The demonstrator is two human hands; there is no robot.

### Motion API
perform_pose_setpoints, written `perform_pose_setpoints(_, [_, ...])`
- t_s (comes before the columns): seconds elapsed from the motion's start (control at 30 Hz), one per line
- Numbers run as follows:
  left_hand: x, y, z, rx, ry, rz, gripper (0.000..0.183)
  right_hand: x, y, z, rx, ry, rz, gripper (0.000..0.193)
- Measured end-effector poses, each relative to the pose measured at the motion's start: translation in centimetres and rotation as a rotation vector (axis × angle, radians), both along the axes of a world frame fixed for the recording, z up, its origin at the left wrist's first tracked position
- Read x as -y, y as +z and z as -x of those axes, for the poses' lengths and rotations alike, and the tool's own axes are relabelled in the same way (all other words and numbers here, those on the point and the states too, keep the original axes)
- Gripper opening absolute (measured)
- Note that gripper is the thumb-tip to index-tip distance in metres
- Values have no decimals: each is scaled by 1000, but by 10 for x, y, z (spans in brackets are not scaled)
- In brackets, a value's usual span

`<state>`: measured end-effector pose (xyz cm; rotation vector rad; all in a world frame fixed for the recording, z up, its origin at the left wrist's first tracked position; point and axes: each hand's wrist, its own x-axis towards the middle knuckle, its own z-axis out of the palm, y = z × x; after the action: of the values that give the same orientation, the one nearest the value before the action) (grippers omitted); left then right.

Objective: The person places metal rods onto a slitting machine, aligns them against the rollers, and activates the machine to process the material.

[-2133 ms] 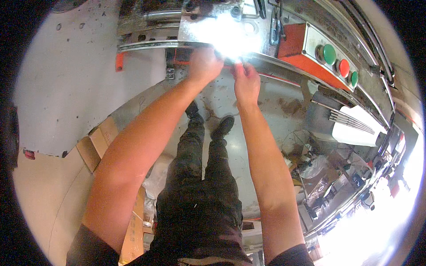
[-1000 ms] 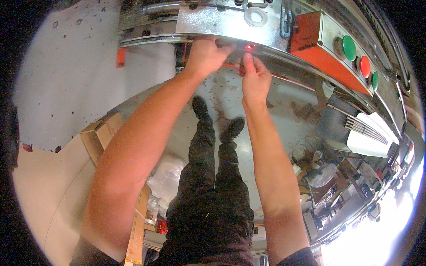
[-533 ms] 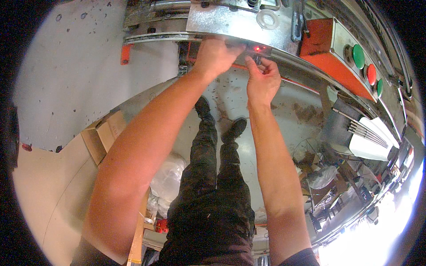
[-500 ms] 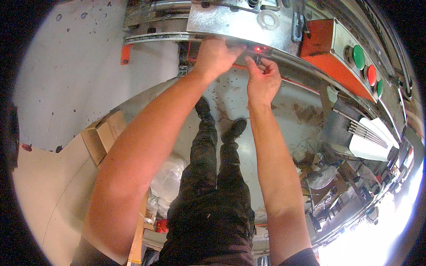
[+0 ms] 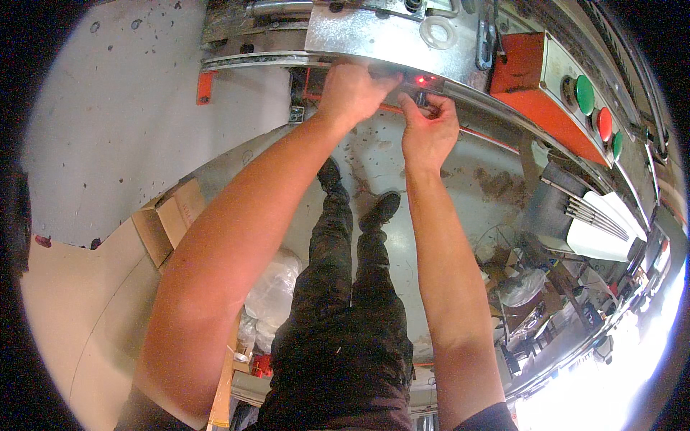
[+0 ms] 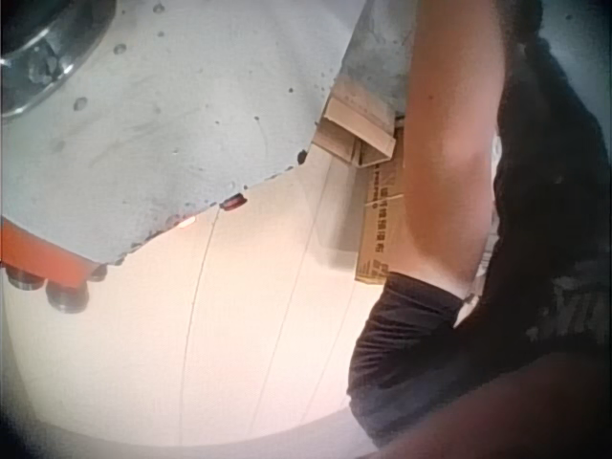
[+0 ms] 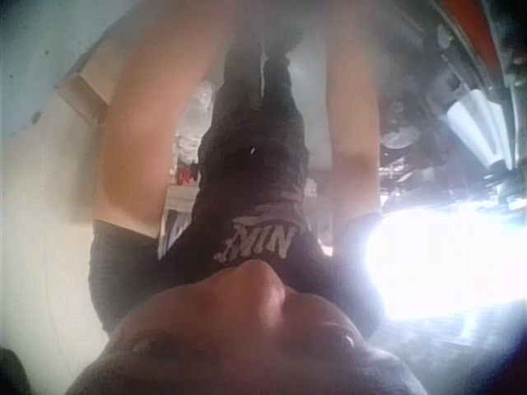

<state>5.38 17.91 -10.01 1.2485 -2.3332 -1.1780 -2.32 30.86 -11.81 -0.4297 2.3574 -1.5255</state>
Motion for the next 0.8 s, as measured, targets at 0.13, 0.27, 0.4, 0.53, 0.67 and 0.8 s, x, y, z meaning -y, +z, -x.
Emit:
perform_pose_setpoints(0.13, [0,-1,-1,49,-15,11,54,1,5,-2,6,5,-38,36])
perform_pose_setpoints(0.27, [-1,2,-2,55,-1,-5,54,-1,2,0,-52,30,-58,34])
perform_pose_setpoints(0.4, [1,-2,-1,-6,-18,18,53,-1,-1,1,-46,19,-59,32])
perform_pose_setpoints(0.53, [2,-3,-2,-28,2,28,51,5,13,-9,341,-57,140,28])
perform_pose_setpoints(0.67, [4,-3,-1,-60,-1,53,50,-2,5,2,701,-26,386,28])
perform_pose_setpoints(0.8, [2,8,1,130,-84,10,53,-8,-5,6,810,27,603,34])
